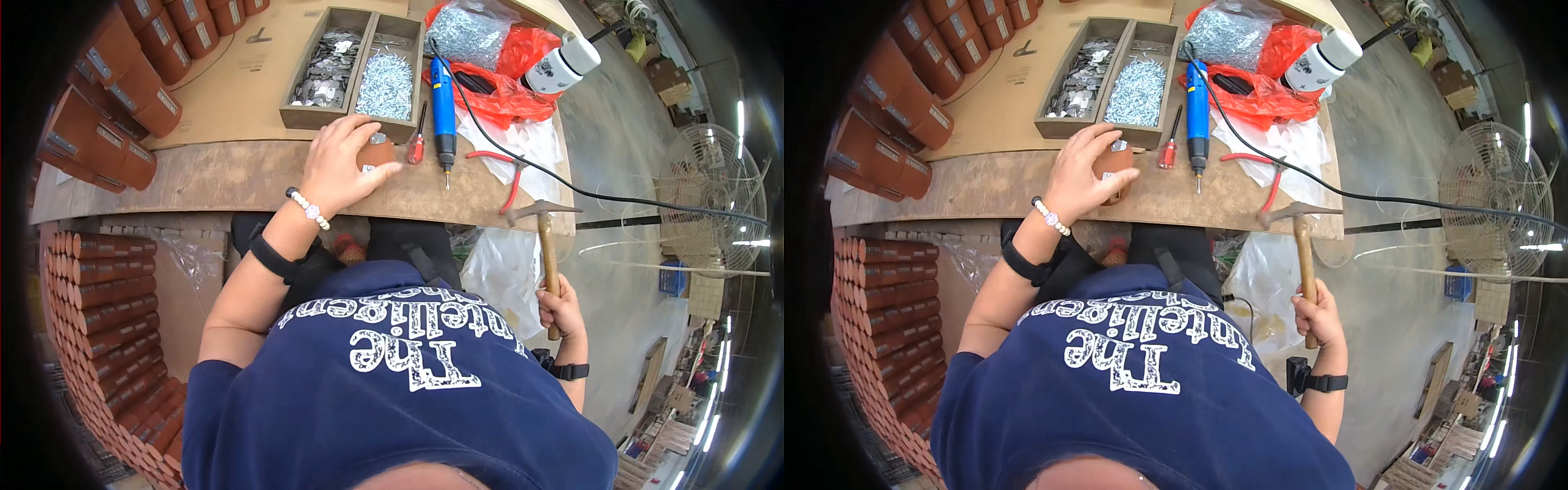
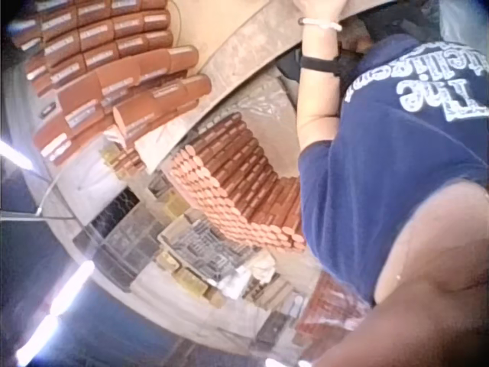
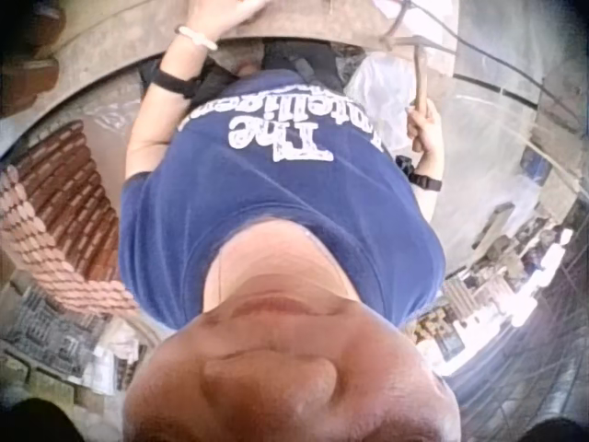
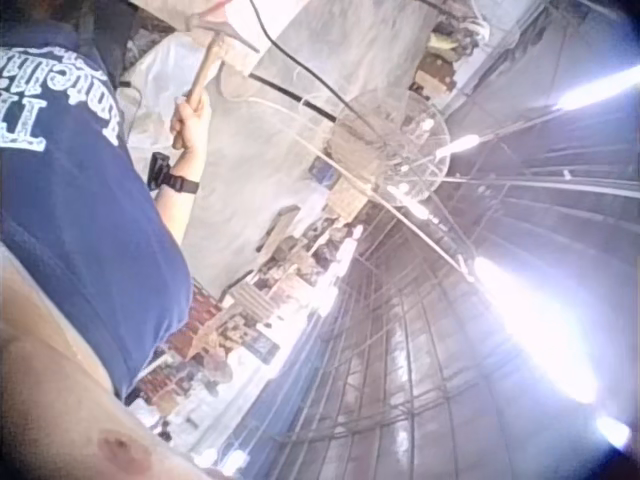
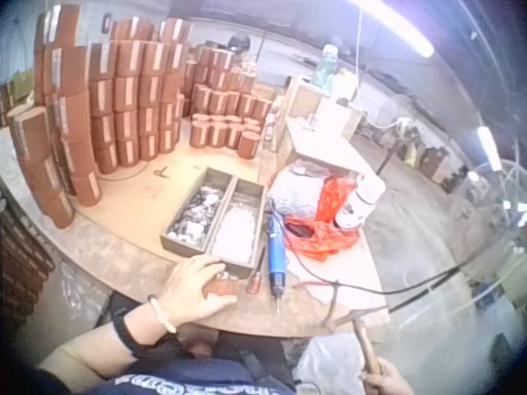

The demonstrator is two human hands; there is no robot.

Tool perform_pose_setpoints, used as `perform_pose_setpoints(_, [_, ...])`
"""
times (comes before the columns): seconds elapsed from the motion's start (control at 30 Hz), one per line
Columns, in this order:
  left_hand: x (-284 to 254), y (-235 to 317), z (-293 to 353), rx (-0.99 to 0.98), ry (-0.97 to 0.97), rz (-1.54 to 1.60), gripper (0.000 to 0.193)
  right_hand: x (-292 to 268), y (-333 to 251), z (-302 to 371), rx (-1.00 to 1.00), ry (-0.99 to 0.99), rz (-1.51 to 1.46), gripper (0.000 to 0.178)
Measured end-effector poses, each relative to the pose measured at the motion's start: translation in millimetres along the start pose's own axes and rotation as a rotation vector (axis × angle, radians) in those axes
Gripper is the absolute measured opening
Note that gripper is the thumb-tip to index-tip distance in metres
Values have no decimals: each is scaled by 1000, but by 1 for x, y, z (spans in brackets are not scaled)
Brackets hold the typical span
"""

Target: The person is assembling metal components onto brown cylindrical furniture parts using an electric screwdriver and a hammer.

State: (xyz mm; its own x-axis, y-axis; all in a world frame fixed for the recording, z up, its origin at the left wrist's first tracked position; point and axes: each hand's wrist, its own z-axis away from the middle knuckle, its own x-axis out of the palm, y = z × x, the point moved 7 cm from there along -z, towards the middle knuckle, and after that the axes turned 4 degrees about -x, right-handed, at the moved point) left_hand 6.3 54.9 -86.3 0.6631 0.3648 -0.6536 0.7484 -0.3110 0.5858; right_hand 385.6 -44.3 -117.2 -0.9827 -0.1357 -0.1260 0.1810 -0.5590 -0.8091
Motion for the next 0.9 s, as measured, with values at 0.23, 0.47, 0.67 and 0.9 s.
perform_pose_setpoints(0.23, [12, -15, -28, -231, -123, 32, 27, -33, 2, -27, -116, 179, -132, 15])
perform_pose_setpoints(0.47, [9, -15, -27, -223, -46, 17, 19, -31, -9, -79, -159, 166, -173, 13])
perform_pose_setpoints(0.67, [11, -11, -30, -225, -39, -60, 17, -23, -11, -127, -175, 106, -224, 14])
perform_pose_setpoints(0.9, [12, -11, -31, -135, 43, -110, 14, -31, -11, -156, -240, 199, 108, 17])
